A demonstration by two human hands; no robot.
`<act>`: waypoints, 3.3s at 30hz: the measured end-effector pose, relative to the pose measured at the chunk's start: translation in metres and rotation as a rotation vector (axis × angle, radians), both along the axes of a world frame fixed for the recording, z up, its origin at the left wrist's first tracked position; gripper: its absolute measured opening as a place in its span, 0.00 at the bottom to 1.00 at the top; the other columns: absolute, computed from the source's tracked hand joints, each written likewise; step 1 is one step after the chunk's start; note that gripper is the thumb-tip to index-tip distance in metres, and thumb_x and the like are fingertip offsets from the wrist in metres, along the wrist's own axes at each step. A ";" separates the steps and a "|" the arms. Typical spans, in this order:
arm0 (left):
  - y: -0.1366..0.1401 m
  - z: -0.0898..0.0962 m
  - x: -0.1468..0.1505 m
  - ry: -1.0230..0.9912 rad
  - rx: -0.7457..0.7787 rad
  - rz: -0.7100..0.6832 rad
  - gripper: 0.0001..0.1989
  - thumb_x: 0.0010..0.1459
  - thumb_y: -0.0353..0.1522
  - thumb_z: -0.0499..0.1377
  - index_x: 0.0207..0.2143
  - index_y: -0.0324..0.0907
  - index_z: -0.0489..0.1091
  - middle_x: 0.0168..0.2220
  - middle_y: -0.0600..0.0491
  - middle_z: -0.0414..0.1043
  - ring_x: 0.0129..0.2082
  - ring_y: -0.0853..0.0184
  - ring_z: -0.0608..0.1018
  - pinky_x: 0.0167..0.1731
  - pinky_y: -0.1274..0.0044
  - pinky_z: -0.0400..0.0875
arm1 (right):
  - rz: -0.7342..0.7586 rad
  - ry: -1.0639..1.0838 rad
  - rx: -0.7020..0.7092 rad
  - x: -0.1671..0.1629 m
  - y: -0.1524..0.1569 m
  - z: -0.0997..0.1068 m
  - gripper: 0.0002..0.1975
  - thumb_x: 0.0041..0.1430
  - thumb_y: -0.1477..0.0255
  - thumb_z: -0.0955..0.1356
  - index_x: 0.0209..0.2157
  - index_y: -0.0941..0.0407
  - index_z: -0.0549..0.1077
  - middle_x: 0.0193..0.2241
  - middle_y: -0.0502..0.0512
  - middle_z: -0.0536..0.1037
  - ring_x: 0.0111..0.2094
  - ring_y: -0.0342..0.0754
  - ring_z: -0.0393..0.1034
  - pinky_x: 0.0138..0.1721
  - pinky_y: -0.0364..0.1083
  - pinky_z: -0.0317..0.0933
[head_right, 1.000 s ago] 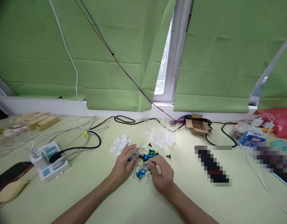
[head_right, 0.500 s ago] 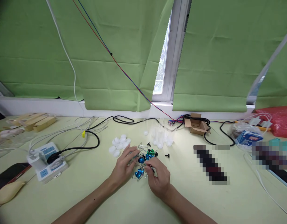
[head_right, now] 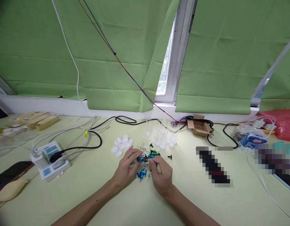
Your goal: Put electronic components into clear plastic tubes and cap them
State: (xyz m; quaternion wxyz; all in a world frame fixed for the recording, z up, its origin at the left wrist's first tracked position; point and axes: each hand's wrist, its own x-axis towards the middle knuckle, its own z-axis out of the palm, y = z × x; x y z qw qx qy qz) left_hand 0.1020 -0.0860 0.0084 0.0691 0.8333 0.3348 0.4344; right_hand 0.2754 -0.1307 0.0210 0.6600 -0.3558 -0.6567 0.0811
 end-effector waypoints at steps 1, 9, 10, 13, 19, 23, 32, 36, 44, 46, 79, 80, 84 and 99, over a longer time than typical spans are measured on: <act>0.000 0.000 0.000 -0.004 0.001 0.003 0.18 0.60 0.22 0.53 0.51 0.46 0.67 0.46 0.50 0.72 0.48 0.63 0.74 0.62 0.56 0.59 | -0.006 0.001 -0.005 0.000 0.000 0.001 0.10 0.64 0.81 0.64 0.29 0.56 0.70 0.21 0.48 0.69 0.22 0.42 0.65 0.26 0.42 0.61; 0.000 0.004 0.000 -0.013 0.010 0.028 0.18 0.59 0.21 0.53 0.49 0.45 0.68 0.45 0.50 0.72 0.47 0.63 0.74 0.61 0.57 0.61 | 0.000 0.002 -0.098 0.000 -0.001 -0.001 0.09 0.65 0.77 0.64 0.29 0.56 0.70 0.20 0.48 0.70 0.21 0.42 0.64 0.25 0.41 0.61; 0.000 0.004 0.000 -0.011 0.007 0.034 0.18 0.60 0.21 0.53 0.49 0.45 0.68 0.45 0.50 0.72 0.47 0.63 0.74 0.60 0.56 0.61 | 0.013 0.014 -0.131 0.000 -0.001 -0.001 0.08 0.65 0.76 0.64 0.30 0.56 0.71 0.19 0.47 0.70 0.20 0.41 0.64 0.24 0.41 0.62; 0.000 0.004 0.000 -0.019 0.004 0.053 0.18 0.60 0.21 0.53 0.49 0.45 0.68 0.45 0.49 0.71 0.47 0.62 0.74 0.60 0.56 0.61 | 0.067 0.063 -0.217 -0.001 0.000 -0.003 0.08 0.65 0.73 0.65 0.31 0.56 0.71 0.19 0.47 0.70 0.18 0.41 0.65 0.22 0.40 0.62; 0.002 0.002 0.000 -0.020 0.017 0.084 0.18 0.58 0.21 0.54 0.49 0.45 0.69 0.44 0.49 0.71 0.47 0.62 0.74 0.58 0.58 0.64 | 0.193 0.163 -0.355 -0.003 0.000 -0.002 0.08 0.64 0.70 0.66 0.30 0.56 0.72 0.20 0.48 0.72 0.18 0.41 0.66 0.21 0.40 0.64; 0.003 0.002 0.000 -0.024 0.007 0.085 0.18 0.59 0.21 0.54 0.49 0.45 0.68 0.44 0.49 0.71 0.47 0.62 0.74 0.58 0.58 0.64 | 0.226 0.184 -0.402 -0.005 0.000 0.000 0.09 0.64 0.69 0.67 0.30 0.56 0.72 0.20 0.48 0.72 0.19 0.41 0.66 0.22 0.41 0.64; 0.002 0.003 0.000 -0.008 0.011 0.091 0.18 0.59 0.20 0.54 0.49 0.45 0.68 0.44 0.50 0.70 0.47 0.62 0.73 0.59 0.57 0.61 | 0.207 0.173 -0.429 -0.003 0.000 0.003 0.11 0.63 0.68 0.67 0.27 0.57 0.71 0.18 0.48 0.71 0.17 0.41 0.66 0.21 0.41 0.63; 0.001 0.004 0.001 -0.009 0.016 0.094 0.18 0.59 0.21 0.54 0.49 0.46 0.68 0.43 0.50 0.71 0.46 0.61 0.73 0.58 0.56 0.62 | 0.176 0.158 -0.415 -0.004 0.001 0.004 0.11 0.62 0.67 0.68 0.27 0.57 0.71 0.18 0.48 0.71 0.17 0.41 0.66 0.20 0.41 0.62; 0.001 0.003 0.001 -0.033 0.041 0.093 0.18 0.60 0.21 0.54 0.49 0.46 0.68 0.43 0.50 0.71 0.46 0.61 0.74 0.58 0.56 0.62 | 0.148 0.139 -0.407 -0.004 0.000 0.005 0.12 0.62 0.66 0.68 0.26 0.56 0.70 0.17 0.48 0.71 0.16 0.42 0.66 0.19 0.41 0.62; 0.001 0.004 0.001 -0.036 0.044 0.093 0.17 0.60 0.22 0.54 0.49 0.46 0.68 0.43 0.50 0.71 0.46 0.62 0.74 0.59 0.56 0.62 | 0.145 0.135 -0.409 -0.004 0.000 0.005 0.12 0.62 0.66 0.68 0.26 0.56 0.70 0.17 0.48 0.71 0.16 0.42 0.66 0.19 0.40 0.62; -0.001 0.005 0.004 -0.068 0.122 0.082 0.16 0.62 0.24 0.55 0.51 0.46 0.68 0.42 0.50 0.72 0.44 0.63 0.75 0.58 0.57 0.64 | 0.063 0.104 -0.318 -0.003 -0.003 0.002 0.12 0.61 0.69 0.67 0.24 0.56 0.68 0.15 0.46 0.68 0.14 0.40 0.63 0.16 0.40 0.60; -0.001 0.005 0.004 -0.067 0.119 0.088 0.16 0.61 0.24 0.55 0.51 0.46 0.68 0.42 0.50 0.72 0.44 0.63 0.75 0.57 0.57 0.65 | 0.058 0.093 -0.308 -0.003 -0.003 0.003 0.12 0.61 0.70 0.67 0.24 0.56 0.68 0.15 0.46 0.68 0.14 0.40 0.63 0.16 0.40 0.60; -0.001 0.004 0.003 -0.064 0.116 0.091 0.17 0.62 0.24 0.54 0.51 0.47 0.68 0.42 0.50 0.72 0.44 0.62 0.75 0.56 0.57 0.65 | 0.046 0.075 -0.293 -0.003 -0.003 0.004 0.12 0.60 0.70 0.67 0.23 0.56 0.69 0.15 0.47 0.69 0.15 0.40 0.63 0.16 0.40 0.59; -0.001 0.003 0.003 -0.052 0.132 0.073 0.17 0.61 0.23 0.54 0.51 0.46 0.67 0.43 0.50 0.71 0.45 0.64 0.74 0.59 0.57 0.62 | 0.008 0.082 -0.299 -0.003 -0.002 0.005 0.10 0.59 0.72 0.68 0.23 0.56 0.68 0.16 0.46 0.67 0.15 0.40 0.62 0.16 0.39 0.59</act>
